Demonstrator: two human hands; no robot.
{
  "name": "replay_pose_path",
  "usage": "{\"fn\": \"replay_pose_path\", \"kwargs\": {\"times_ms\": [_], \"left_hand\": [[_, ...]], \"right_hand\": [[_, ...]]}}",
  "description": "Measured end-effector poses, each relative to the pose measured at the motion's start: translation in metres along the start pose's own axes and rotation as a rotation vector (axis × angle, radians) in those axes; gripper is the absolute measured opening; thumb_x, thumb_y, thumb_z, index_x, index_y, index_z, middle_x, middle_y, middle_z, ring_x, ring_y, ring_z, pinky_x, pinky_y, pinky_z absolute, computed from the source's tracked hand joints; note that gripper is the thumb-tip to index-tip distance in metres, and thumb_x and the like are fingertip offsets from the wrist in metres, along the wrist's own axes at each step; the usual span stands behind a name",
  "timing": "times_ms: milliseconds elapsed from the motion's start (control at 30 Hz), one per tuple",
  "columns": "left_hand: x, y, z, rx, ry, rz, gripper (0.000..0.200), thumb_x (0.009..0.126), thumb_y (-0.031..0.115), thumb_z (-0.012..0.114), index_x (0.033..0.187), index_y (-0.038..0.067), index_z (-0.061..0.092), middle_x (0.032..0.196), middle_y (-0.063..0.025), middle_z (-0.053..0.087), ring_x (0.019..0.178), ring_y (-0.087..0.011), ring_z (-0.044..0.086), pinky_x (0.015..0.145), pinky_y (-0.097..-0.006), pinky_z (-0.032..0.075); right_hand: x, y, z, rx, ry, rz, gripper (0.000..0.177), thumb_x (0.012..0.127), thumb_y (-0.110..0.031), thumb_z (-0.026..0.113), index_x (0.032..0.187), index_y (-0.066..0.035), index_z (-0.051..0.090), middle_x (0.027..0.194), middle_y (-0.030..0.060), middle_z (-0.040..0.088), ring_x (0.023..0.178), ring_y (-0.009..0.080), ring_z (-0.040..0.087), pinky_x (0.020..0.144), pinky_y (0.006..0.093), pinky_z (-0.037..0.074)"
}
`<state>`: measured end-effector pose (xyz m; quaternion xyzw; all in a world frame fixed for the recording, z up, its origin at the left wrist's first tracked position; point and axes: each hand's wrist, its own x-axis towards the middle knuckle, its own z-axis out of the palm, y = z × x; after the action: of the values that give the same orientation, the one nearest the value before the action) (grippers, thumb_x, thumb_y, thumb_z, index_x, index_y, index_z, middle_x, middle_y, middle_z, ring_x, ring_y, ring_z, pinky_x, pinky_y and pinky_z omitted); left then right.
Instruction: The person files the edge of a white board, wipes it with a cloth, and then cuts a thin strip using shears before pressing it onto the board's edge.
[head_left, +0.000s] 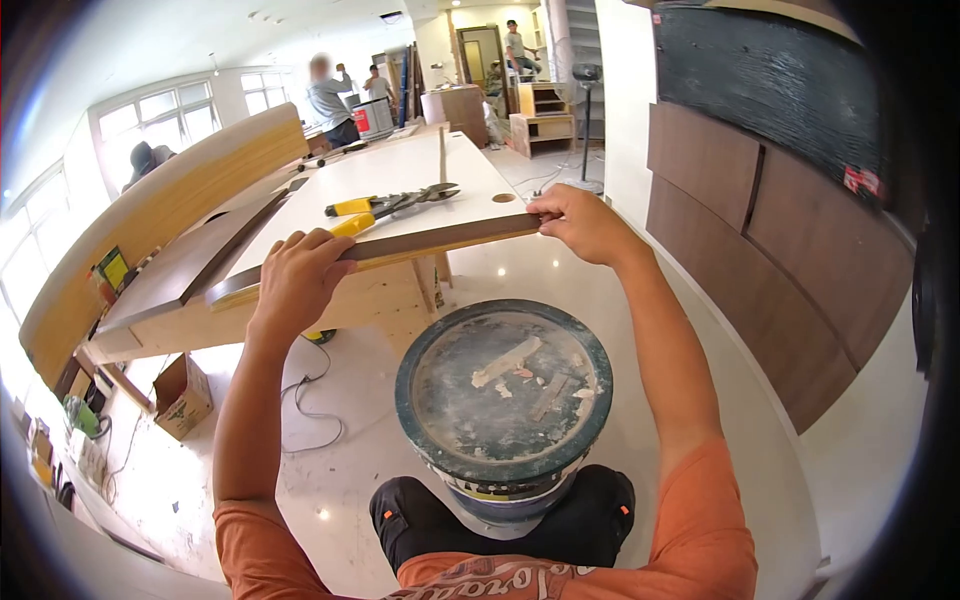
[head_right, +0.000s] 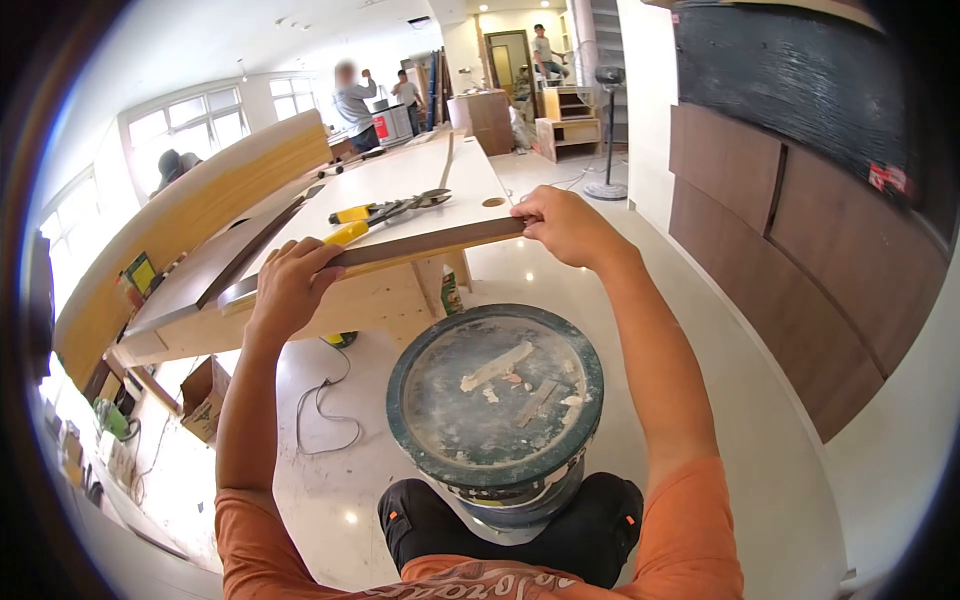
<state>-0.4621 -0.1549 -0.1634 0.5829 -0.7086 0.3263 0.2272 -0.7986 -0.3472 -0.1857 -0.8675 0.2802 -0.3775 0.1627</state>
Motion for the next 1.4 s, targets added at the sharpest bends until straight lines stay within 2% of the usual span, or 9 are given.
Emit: {"fn": "replay_pose_path", "kwargs": {"times_ms": [300,400,800,900,1200,1400], "left_hand": [[-0.003,-0.004,0.003,-0.031,0.0,0.017,0.027,0.086,0.02,0.073,0.11,0.009,0.072,0.094,-0.0063,0.067,0.09,-0.0274,0.061,0.083,-0.0412,0.047],[-0.006,-0.007,0.006,-0.018,-0.008,0.018,0.028,0.089,0.028,0.071,0.113,0.013,0.072,0.098,-0.0027,0.067,0.091,-0.0239,0.062,0.083,-0.0404,0.047],[-0.011,-0.01,0.01,-0.006,-0.009,0.015,0.027,0.089,0.026,0.07,0.113,0.013,0.07,0.108,-0.0043,0.069,0.098,-0.0261,0.064,0.087,-0.0426,0.049],[-0.01,-0.011,0.01,-0.025,-0.047,-0.007,0.031,0.089,0.025,0.07,0.117,0.011,0.07,0.112,-0.0065,0.069,0.099,-0.0284,0.063,0.089,-0.0432,0.049],[-0.009,-0.015,0.014,-0.009,-0.043,0.002,0.027,0.089,0.026,0.069,0.113,0.012,0.07,0.109,-0.004,0.07,0.099,-0.0264,0.064,0.087,-0.0423,0.05],[-0.009,-0.016,0.015,-0.055,-0.035,-0.019,0.028,0.088,0.025,0.071,0.112,0.01,0.071,0.108,-0.0043,0.07,0.098,-0.027,0.063,0.089,-0.0422,0.05]], "right_hand": [[0.003,0.005,0.0,0.075,-0.02,0.043,0.028,0.087,-0.002,0.069,0.115,0.0,0.069,0.099,0.0092,0.067,0.092,0.0194,0.063,0.085,0.0308,0.05],[0.004,0.006,0.0,0.053,-0.022,0.032,0.028,0.087,-0.002,0.07,0.115,0.001,0.069,0.097,0.0086,0.066,0.089,0.019,0.062,0.084,0.0306,0.05],[0.003,0.0,-0.002,0.034,-0.036,0.019,0.031,0.085,0.002,0.069,0.116,0.002,0.069,0.097,0.0075,0.063,0.087,0.017,0.061,0.085,0.0292,0.05],[0.003,-0.004,-0.003,0.019,-0.047,0.028,0.031,0.085,0.002,0.069,0.116,0.003,0.069,0.098,0.0075,0.063,0.087,0.0167,0.061,0.085,0.0289,0.05],[0.005,-0.001,-0.002,0.011,-0.056,0.034,0.03,0.084,0.002,0.069,0.114,0.003,0.069,0.098,0.0069,0.063,0.088,0.0161,0.061,0.085,0.029,0.05],[0.007,-0.004,-0.003,-0.009,-0.065,0.032,0.032,0.083,-0.005,0.073,0.115,0.002,0.069,0.104,0.008,0.062,0.092,0.0174,0.061,0.087,0.0303,0.051]]}}
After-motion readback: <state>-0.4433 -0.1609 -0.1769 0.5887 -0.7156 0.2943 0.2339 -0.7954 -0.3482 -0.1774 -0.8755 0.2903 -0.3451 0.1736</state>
